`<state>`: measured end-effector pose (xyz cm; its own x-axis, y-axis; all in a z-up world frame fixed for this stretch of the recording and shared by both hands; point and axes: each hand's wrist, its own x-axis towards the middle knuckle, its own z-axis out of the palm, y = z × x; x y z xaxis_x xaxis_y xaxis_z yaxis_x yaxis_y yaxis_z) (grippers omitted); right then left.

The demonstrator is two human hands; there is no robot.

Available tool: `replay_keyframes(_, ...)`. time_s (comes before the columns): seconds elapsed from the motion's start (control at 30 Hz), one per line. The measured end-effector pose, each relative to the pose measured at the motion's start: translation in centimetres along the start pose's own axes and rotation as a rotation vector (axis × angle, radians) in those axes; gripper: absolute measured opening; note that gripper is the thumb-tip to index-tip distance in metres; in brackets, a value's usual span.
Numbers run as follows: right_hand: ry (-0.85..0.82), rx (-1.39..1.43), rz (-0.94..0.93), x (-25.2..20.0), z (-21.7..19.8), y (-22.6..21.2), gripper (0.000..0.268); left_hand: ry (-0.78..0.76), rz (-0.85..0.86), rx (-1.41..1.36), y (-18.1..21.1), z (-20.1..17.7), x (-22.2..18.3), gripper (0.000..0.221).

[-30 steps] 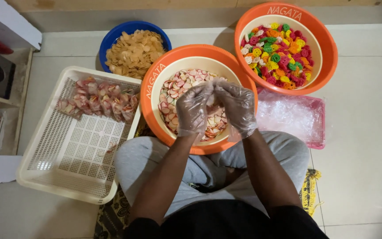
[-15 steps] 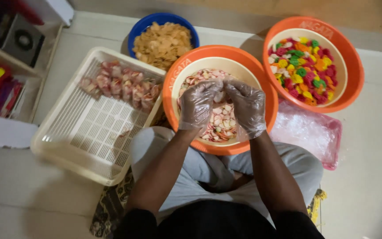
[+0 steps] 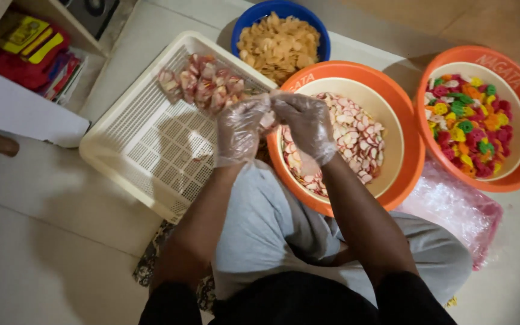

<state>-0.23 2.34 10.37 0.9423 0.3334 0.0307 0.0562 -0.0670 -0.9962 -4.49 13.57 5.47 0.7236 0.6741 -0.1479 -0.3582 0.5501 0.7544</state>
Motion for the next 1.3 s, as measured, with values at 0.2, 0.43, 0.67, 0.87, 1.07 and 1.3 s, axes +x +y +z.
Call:
replay_keyframes(0.2, -0.213, -0.086, 0.099, 1.4, 5.6, 1.0, 0.018, -0.301, 1.098, 1.589, 0.6, -11.6, 4.5, 0.012)
replay_keyframes(0.43, -0.307, -0.062, 0.084, 3.9, 9.5, 6.0, 0.010, 0.275, -0.066, 1.080, 2.3, -11.6, 3.1, 0.025)
replay_keyframes(0.67, -0.001, -0.617, -0.210, 5.7, 17.4, 16.6, 0.020, 0.385, -0.167, 0.333, 5.2, -12.0, 3.2, 0.022)
replay_keyframes(0.87, 0.068, -0.839, -0.329, 10.4, 23.1, 27.4, 0.026, 0.492, -0.195, 0.504, 0.9, -18.5, 10.7, 0.019)
replay_keyframes(1.07, -0.151, -0.838, -0.084, 13.2, 24.5, 24.1, 0.028, 0.526, -0.213, 0.596, -1.9, -23.5, 17.6, 0.020)
replay_keyframes(1.3, -0.260, -0.851, 0.220, 13.1, 25.5, 17.7, 0.028, 0.678, -0.273, 0.806, 0.4, -21.7, 20.0, 0.026)
